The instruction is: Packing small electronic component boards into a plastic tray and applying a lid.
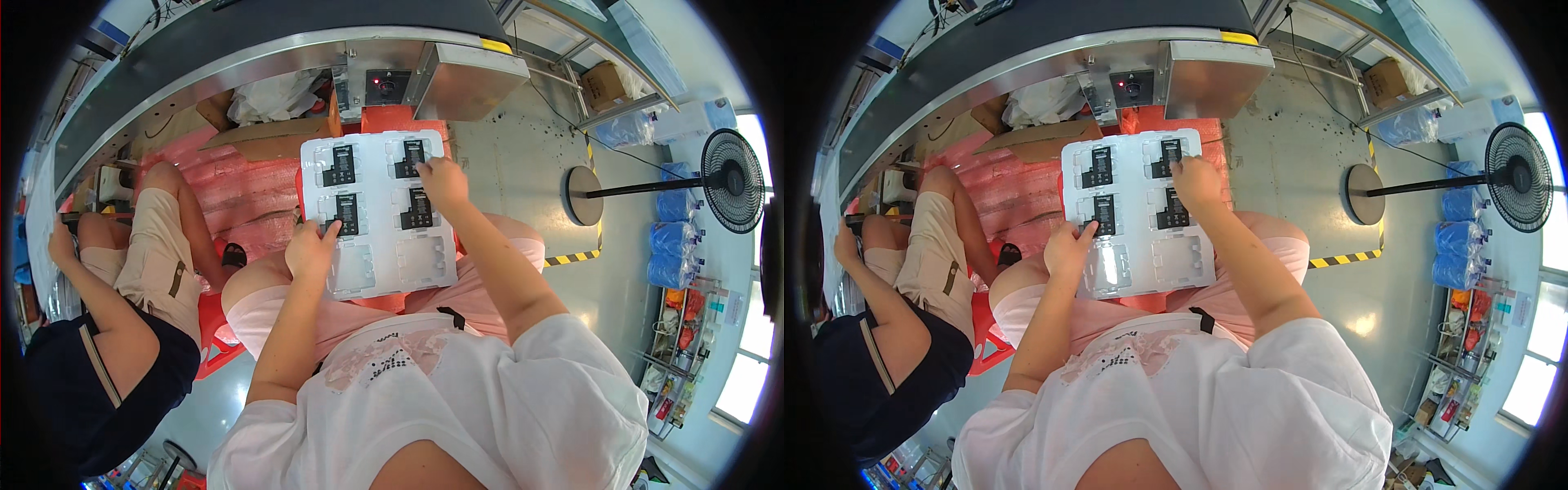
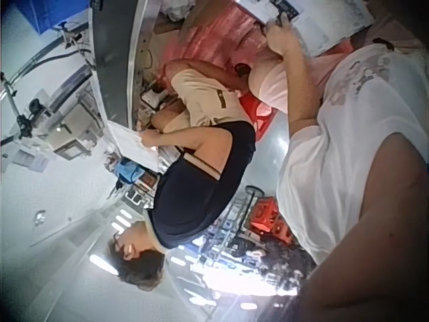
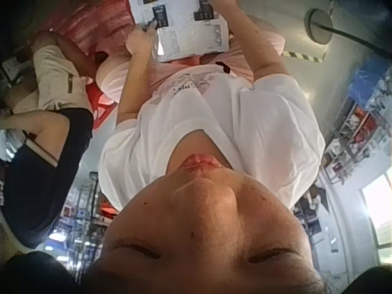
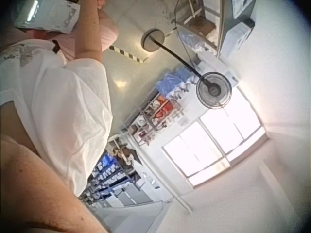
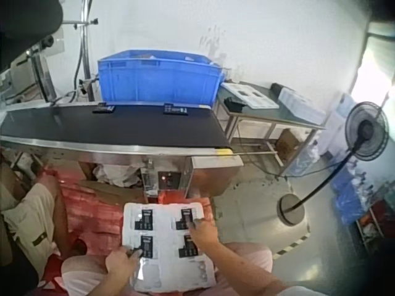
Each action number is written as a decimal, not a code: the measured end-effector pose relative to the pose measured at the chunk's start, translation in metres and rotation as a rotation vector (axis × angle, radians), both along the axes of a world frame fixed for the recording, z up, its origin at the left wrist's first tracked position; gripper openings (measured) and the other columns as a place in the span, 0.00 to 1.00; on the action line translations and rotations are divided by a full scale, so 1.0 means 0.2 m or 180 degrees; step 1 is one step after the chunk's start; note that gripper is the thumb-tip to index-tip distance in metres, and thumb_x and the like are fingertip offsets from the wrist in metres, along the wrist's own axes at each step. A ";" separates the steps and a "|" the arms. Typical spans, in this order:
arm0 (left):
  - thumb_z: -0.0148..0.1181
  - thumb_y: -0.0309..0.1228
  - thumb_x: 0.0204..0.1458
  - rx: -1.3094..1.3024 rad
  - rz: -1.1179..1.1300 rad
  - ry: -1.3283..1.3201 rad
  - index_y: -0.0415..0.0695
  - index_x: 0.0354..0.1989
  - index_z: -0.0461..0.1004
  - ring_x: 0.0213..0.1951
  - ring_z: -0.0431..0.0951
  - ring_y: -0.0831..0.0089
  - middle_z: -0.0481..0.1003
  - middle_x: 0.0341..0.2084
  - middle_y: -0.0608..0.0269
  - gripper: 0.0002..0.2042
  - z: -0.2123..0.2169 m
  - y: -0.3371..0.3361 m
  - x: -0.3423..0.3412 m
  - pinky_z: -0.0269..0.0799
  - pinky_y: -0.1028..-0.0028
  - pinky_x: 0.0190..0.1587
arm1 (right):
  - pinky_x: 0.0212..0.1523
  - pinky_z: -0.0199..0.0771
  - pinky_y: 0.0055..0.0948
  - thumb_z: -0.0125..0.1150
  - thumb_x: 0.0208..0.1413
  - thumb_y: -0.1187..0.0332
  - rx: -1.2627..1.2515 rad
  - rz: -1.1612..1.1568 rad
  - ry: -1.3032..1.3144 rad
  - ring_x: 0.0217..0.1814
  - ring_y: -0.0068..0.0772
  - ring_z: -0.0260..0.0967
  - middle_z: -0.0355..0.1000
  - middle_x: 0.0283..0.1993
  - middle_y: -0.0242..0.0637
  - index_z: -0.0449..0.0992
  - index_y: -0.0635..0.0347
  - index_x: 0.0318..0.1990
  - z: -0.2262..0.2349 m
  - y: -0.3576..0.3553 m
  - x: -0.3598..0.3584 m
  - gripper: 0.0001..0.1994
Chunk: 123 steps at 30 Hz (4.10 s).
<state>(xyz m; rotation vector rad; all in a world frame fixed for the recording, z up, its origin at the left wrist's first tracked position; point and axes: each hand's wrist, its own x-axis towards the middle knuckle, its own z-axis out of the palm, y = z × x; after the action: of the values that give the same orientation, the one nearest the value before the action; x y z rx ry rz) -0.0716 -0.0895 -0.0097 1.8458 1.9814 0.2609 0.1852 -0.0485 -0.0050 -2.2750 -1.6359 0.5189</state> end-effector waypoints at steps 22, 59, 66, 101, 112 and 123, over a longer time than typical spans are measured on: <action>0.49 0.38 0.55 0.2506 -0.1185 -0.1280 0.39 0.32 0.72 0.29 0.73 0.68 0.73 0.23 0.56 0.13 1.07 0.92 0.31 0.67 0.70 0.33 | 0.44 0.69 0.35 0.60 0.46 0.49 0.1390 -0.0926 -0.0373 0.42 0.42 0.72 0.73 0.39 0.47 0.73 0.68 0.42 0.98 1.21 0.55 0.27; 0.60 0.25 0.46 -0.0382 0.0907 -0.2830 0.39 0.37 0.70 0.25 0.72 0.78 0.71 0.25 0.63 0.10 -0.12 -0.46 -0.08 0.70 0.79 0.26 | 0.46 0.63 0.40 0.62 0.43 0.67 0.0780 0.1647 -0.0334 0.47 0.40 0.63 0.63 0.45 0.40 0.69 0.54 0.50 0.06 -0.74 -0.09 0.22; 0.63 0.29 0.42 0.0693 -0.0101 -0.1079 0.41 0.35 0.73 0.28 0.73 0.71 0.73 0.26 0.61 0.12 -0.12 -0.44 -0.09 0.69 0.73 0.34 | 0.55 0.54 0.50 0.58 0.45 0.63 0.0783 0.2467 -0.1097 0.61 0.37 0.56 0.59 0.58 0.39 0.69 0.53 0.50 -0.08 -0.94 -0.06 0.21; 0.66 0.46 0.37 0.0811 -0.0287 0.0072 0.50 0.60 0.51 0.57 0.56 0.49 0.53 0.56 0.49 0.41 -0.18 -0.40 -0.08 0.54 0.52 0.55 | 0.58 0.55 0.43 0.50 0.48 0.69 0.1040 0.1448 -0.0501 0.58 0.36 0.61 0.66 0.52 0.38 0.69 0.56 0.48 -0.17 -0.88 -0.09 0.17; 0.64 0.51 0.37 0.0298 -0.0345 0.0254 0.45 0.48 0.65 0.50 0.66 0.53 0.66 0.47 0.50 0.31 -0.02 -0.30 -0.08 0.65 0.57 0.47 | 0.48 0.64 0.40 0.52 0.47 0.77 0.1467 0.1193 0.0301 0.47 0.46 0.66 0.68 0.47 0.44 0.71 0.61 0.44 -0.03 -0.84 -0.09 0.14; 0.59 0.47 0.43 -0.0207 -0.0523 0.0291 0.41 0.29 0.75 0.36 0.75 0.57 0.75 0.30 0.53 0.18 -0.04 -0.27 0.02 0.71 0.63 0.38 | 0.47 0.65 0.39 0.55 0.46 0.77 0.1575 0.0823 0.0860 0.45 0.50 0.65 0.67 0.42 0.48 0.70 0.65 0.42 0.12 -0.79 -0.09 0.12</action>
<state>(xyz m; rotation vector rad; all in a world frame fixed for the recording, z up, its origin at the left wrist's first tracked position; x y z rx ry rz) -0.0673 -0.1442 -0.0186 1.9968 1.8596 0.0636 0.1674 -0.2060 0.0186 -1.5821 -1.6977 0.3997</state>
